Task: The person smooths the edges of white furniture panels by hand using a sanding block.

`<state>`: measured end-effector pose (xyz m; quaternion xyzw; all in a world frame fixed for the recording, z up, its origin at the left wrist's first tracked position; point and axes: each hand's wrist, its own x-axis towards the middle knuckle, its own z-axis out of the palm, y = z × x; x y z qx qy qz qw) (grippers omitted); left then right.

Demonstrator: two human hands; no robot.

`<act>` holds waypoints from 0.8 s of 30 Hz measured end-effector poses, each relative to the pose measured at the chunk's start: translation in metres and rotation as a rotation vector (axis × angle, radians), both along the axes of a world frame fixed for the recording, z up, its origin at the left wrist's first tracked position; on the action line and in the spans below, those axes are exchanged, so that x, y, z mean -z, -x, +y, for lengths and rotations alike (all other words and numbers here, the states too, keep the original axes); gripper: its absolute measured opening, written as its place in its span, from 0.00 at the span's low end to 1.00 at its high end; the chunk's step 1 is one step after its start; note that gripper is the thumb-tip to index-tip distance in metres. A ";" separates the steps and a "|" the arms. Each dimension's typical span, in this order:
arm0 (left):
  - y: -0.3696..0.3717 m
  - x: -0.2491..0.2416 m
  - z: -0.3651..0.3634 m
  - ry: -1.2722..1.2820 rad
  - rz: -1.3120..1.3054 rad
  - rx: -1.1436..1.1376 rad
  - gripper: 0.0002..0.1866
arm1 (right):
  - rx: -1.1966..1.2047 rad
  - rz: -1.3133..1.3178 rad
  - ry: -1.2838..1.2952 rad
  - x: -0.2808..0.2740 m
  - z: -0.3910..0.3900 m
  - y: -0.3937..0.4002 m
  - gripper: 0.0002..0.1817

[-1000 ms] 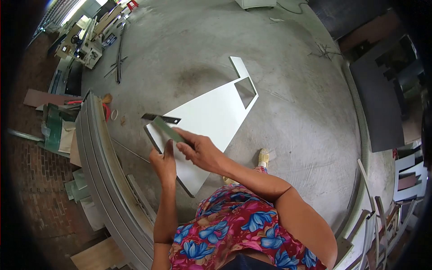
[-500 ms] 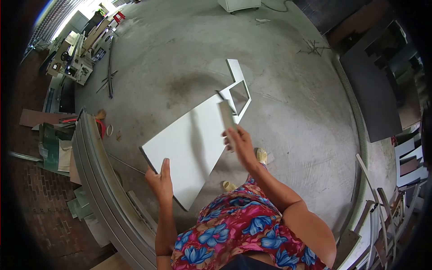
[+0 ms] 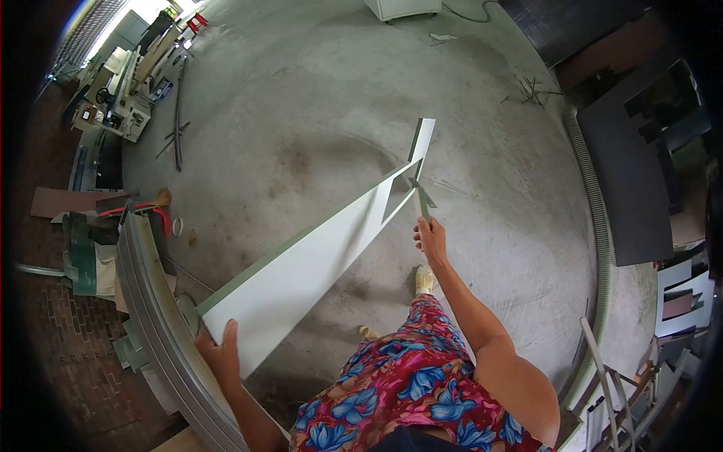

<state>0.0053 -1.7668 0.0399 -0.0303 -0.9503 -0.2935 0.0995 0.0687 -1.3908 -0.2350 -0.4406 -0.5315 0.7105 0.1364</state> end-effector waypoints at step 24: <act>0.134 -0.005 0.021 -0.184 0.245 0.058 0.19 | 0.094 -0.233 -0.277 0.088 0.084 0.010 0.19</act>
